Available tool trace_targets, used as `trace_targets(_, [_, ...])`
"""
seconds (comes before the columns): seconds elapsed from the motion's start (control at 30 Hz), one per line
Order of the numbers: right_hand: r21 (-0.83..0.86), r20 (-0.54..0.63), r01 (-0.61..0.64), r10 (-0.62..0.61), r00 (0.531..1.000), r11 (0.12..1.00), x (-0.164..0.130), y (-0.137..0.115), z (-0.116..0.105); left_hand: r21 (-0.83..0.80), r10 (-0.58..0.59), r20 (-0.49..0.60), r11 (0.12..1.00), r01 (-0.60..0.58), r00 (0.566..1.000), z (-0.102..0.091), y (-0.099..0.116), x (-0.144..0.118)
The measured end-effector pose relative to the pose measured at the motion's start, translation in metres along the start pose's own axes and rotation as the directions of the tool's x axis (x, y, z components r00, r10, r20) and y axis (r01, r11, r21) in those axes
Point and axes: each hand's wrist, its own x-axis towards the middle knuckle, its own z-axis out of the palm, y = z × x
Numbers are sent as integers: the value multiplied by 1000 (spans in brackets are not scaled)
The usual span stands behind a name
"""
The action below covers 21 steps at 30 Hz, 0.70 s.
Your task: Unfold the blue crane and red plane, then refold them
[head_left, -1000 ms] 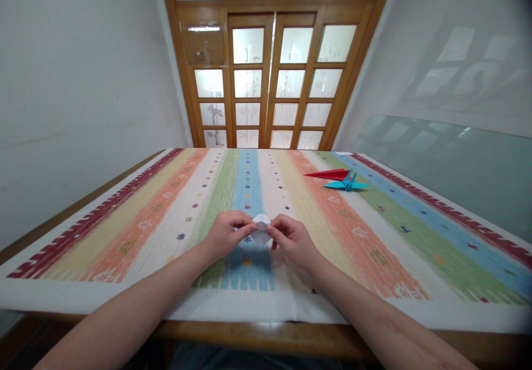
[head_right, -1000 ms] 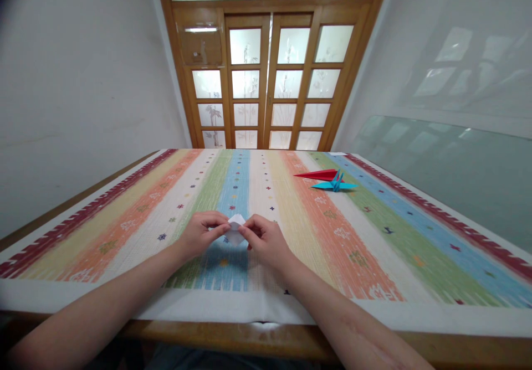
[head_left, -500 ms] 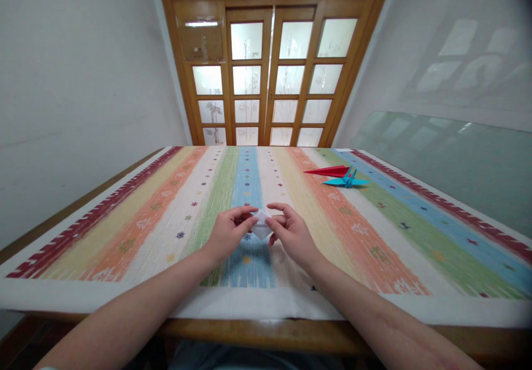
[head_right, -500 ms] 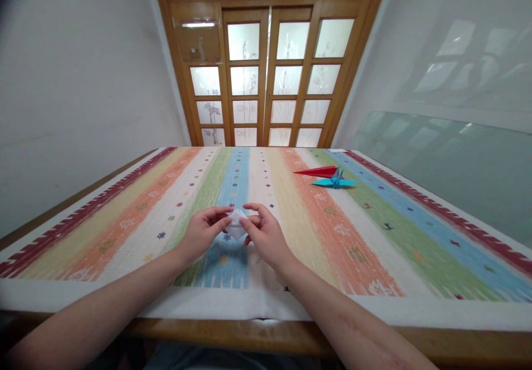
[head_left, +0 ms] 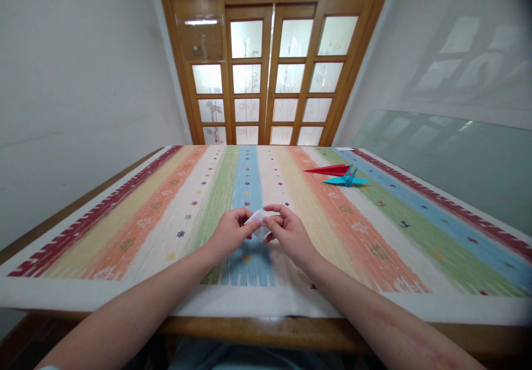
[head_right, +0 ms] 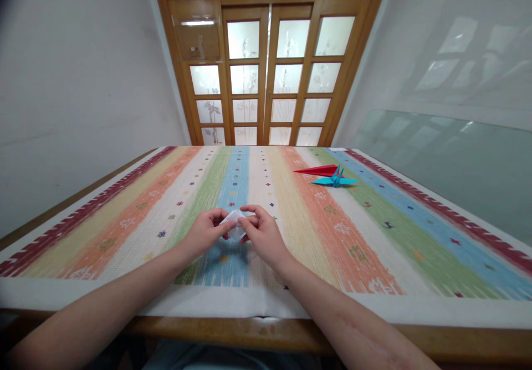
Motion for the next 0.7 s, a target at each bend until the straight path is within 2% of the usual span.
trace_targets(0.17, [-37,73,-29,31,997,999,1,7,0,20,-5,-12,1000,5,1000,-3,-1,2])
trace_targets(0.27, [-62,82,-58,63,995,996,2,9,-1,-3,-18,-8,1000,18,1000,-4,-5,3])
trace_targets(0.43, [-1,62,-104,104,993,995,4,7,-4,-61,-49,40,997,52,998,-6,-12,6])
trace_targets(0.6, [61,74,-129,124,989,990,3,3,-5,-31,-9,30,999,10,1000,-8,-14,6])
trace_targets(0.7, [47,87,-99,95,992,994,2,3,-5,-40,14,27,999,-13,1000,-10,-13,6])
